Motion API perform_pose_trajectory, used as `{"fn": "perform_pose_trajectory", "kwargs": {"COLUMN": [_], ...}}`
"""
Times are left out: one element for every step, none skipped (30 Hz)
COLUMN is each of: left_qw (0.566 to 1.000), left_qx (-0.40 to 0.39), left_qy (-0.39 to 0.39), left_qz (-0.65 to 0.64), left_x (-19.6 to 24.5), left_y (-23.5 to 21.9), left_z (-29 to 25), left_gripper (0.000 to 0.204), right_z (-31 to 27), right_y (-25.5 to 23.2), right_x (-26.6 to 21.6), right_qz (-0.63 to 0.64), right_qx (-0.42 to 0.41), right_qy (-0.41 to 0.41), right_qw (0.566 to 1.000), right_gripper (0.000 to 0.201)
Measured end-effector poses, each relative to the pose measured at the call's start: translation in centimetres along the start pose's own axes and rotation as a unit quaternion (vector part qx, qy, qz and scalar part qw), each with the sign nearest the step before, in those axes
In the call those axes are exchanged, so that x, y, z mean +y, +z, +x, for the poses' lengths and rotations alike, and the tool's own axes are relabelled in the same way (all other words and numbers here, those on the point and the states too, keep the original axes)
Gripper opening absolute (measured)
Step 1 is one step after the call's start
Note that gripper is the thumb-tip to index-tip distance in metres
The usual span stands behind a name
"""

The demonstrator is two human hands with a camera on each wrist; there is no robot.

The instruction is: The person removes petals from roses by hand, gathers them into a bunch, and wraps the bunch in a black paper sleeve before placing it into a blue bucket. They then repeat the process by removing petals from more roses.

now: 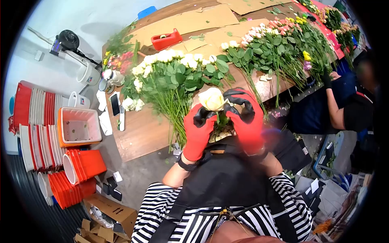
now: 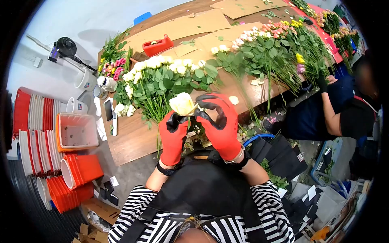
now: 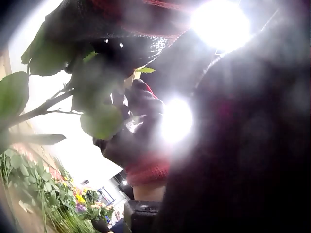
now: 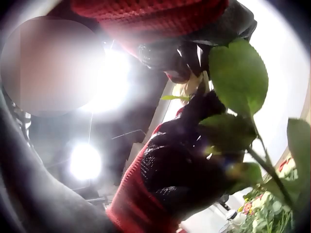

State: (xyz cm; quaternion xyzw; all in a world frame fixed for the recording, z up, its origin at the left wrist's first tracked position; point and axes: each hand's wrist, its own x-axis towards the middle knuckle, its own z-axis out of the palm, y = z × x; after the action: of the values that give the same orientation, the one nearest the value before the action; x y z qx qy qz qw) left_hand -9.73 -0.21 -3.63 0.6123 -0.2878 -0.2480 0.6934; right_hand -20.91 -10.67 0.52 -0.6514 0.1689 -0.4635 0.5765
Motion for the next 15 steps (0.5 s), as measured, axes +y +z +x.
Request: {"fn": "perform_pose_trajectory", "kwargs": {"left_qw": [0.999, 0.999, 0.997, 0.994, 0.996, 0.995, 0.996, 0.996, 0.996, 0.997, 0.996, 0.996, 0.997, 0.998, 0.998], "left_qx": [-0.002, 0.002, -0.012, -0.025, -0.011, -0.025, -0.017, -0.009, -0.018, 0.028, 0.016, 0.005, 0.011, 0.017, 0.024], "left_qy": [-0.016, -0.02, -0.015, -0.009, -0.006, -0.045, -0.044, -0.043, -0.057, -0.054, -0.05, -0.046, -0.044, -0.041, -0.036], "left_qz": [-0.05, -0.043, -0.077, -0.11, -0.089, -0.082, -0.078, -0.074, -0.059, -0.058, -0.067, -0.076, -0.063, -0.05, -0.036], "left_x": [0.3, 0.0, -0.3, -0.4, -0.1, 0.2, 0.4, 0.5, -0.6, -0.1, 0.0, 0.0, 0.2, 0.5, 0.6], "left_y": [0.1, 0.0, -0.3, -0.5, -0.5, -1.0, -1.2, -1.5, -2.8, -2.3, -2.5, -2.7, -2.5, -2.0, -1.5], "left_z": [0.0, -0.2, -0.2, -0.2, -0.3, -0.2, 0.2, 0.7, 1.0, 1.2, 1.5, 1.8, 1.8, 1.8, 1.6], "left_gripper": [0.035, 0.036, 0.036, 0.035, 0.035, 0.037, 0.037, 0.037, 0.039, 0.04, 0.041, 0.042, 0.043, 0.045, 0.046], "right_z": [-0.1, -0.2, -0.3, -0.3, -0.4, -0.2, 0.1, 0.3, 0.8, 0.9, 1.4, 1.8, 1.4, 1.1, 0.8], "right_y": [0.0, -0.1, -0.2, -0.5, -0.8, -1.5, -2.5, -3.7, -5.5, -6.2, -7.2, -8.1, -8.4, -7.9, -6.9], "right_x": [0.1, 0.2, 0.5, 1.0, 1.6, 1.7, 1.8, 1.9, 0.0, 0.0, -0.2, -0.5, 0.1, 0.0, -0.3], "right_qz": [0.032, 0.094, 0.155, 0.216, 0.256, 0.255, 0.253, 0.251, 0.197, 0.201, 0.087, -0.029, -0.071, -0.046, -0.02], "right_qx": [0.006, 0.032, 0.06, 0.087, 0.108, 0.06, 0.011, -0.039, -0.156, -0.248, -0.328, -0.401, -0.379, -0.296, -0.21], "right_qy": [0.033, 0.102, 0.169, 0.233, 0.216, 0.192, 0.167, 0.142, 0.204, 0.171, 0.129, 0.084, 0.059, 0.125, 0.188], "right_qw": [0.999, 0.99, 0.972, 0.944, 0.936, 0.946, 0.953, 0.957, 0.946, 0.932, 0.932, 0.912, 0.921, 0.946, 0.959], "right_gripper": [0.036, 0.034, 0.033, 0.031, 0.028, 0.028, 0.029, 0.029, 0.031, 0.031, 0.034, 0.037, 0.037, 0.036, 0.034]}}
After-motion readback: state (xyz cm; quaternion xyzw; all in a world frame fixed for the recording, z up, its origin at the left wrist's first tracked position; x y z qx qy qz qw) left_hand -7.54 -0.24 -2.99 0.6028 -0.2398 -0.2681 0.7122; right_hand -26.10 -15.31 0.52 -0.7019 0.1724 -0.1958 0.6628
